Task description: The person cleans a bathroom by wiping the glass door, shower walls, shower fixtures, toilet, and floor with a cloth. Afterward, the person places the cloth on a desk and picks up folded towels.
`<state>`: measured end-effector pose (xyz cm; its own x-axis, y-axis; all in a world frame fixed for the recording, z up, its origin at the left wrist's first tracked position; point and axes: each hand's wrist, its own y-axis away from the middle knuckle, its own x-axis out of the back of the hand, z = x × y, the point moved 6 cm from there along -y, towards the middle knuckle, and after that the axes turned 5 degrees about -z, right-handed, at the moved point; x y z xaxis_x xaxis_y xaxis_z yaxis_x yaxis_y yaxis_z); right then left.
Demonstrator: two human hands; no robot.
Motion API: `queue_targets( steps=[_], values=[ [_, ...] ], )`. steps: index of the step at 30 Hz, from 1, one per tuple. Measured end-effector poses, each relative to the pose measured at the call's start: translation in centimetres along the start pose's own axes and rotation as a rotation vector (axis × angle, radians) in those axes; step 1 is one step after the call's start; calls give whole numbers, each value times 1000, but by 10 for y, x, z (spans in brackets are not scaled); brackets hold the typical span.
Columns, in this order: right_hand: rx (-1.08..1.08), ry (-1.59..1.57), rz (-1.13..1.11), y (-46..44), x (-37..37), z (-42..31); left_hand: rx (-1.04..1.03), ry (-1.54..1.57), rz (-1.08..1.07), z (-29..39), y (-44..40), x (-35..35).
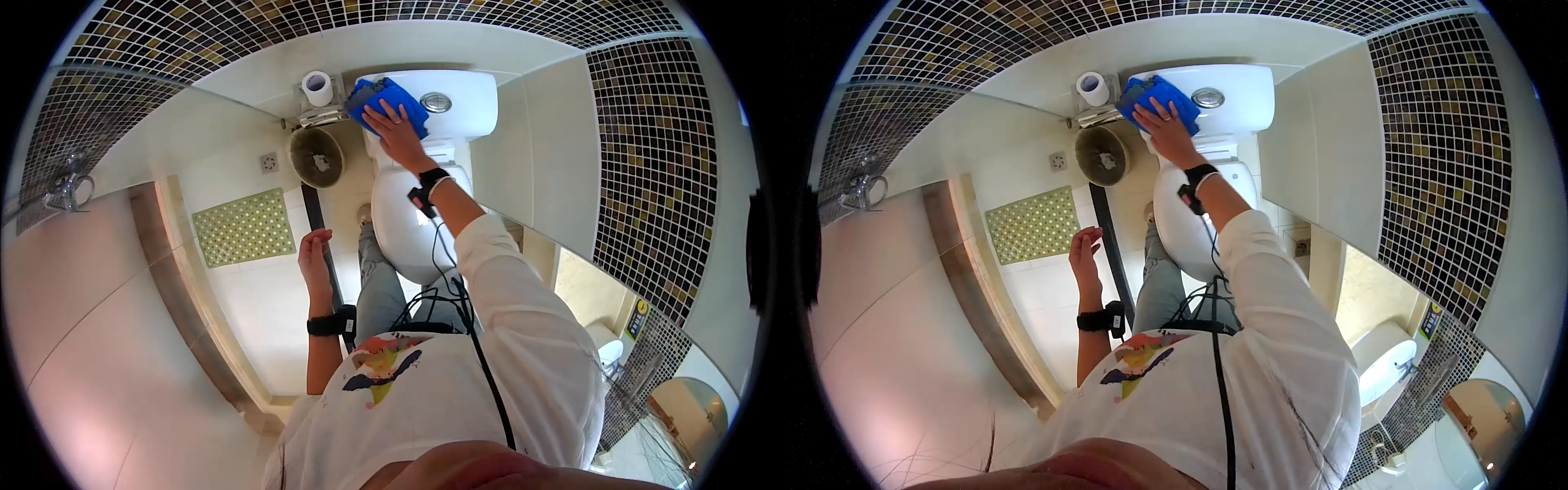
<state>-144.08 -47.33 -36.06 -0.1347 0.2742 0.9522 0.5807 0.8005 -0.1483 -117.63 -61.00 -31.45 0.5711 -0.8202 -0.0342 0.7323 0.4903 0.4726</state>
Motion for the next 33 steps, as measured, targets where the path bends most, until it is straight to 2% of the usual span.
queue_targets(
  steps=[3, 9, 10, 11, 13, 14, 16, 19, 21, 23, 24, 27, 29, 33],
  values=[
    [-100, 160, -30, 31, 14, 27, 2, -23, -40, 1, -5, 5],
    [-411, -42, -16, 111, 25, 66, -24, -128, -112, 9, -9, 10],
    [-622, -179, -104, 140, 24, 82, -47, -114, -126, 9, -5, 10],
    [-626, -158, -76, 149, 21, 82, -66, -99, -132, 9, -4, 9],
    [-478, -291, 137, 189, 0, 106, -96, -88, -136, 7, 5, 7],
    [-470, -292, 139, 203, 7, 100, -120, -78, -136, 5, 14, 7],
    [-990, -594, 48, 259, 1, 103, -130, -70, -113, -5, 36, 8],
    [-1036, -728, 130, 326, -17, 93, -149, -54, -76, -31, 75, 12],
    [-1039, -723, 101, 364, -23, 81, -159, -54, -63, -53, 102, 10],
    [-1168, -1085, 148, 406, -25, 51, -132, -41, -12, -75, 135, 11],
    [-1176, -1155, 179, 426, -27, 40, -106, -33, 6, -88, 149, 10],
    [-1153, -1126, 51, 479, -23, 15, -53, -48, 15, -117, 190, 3],
    [-1128, -1060, 47, 511, -27, 10, -39, -53, 10, -137, 206, 1],
    [-1235, -1032, 39, 549, -18, -10, 1, -54, -41, -150, 226, -6]
  ],
)
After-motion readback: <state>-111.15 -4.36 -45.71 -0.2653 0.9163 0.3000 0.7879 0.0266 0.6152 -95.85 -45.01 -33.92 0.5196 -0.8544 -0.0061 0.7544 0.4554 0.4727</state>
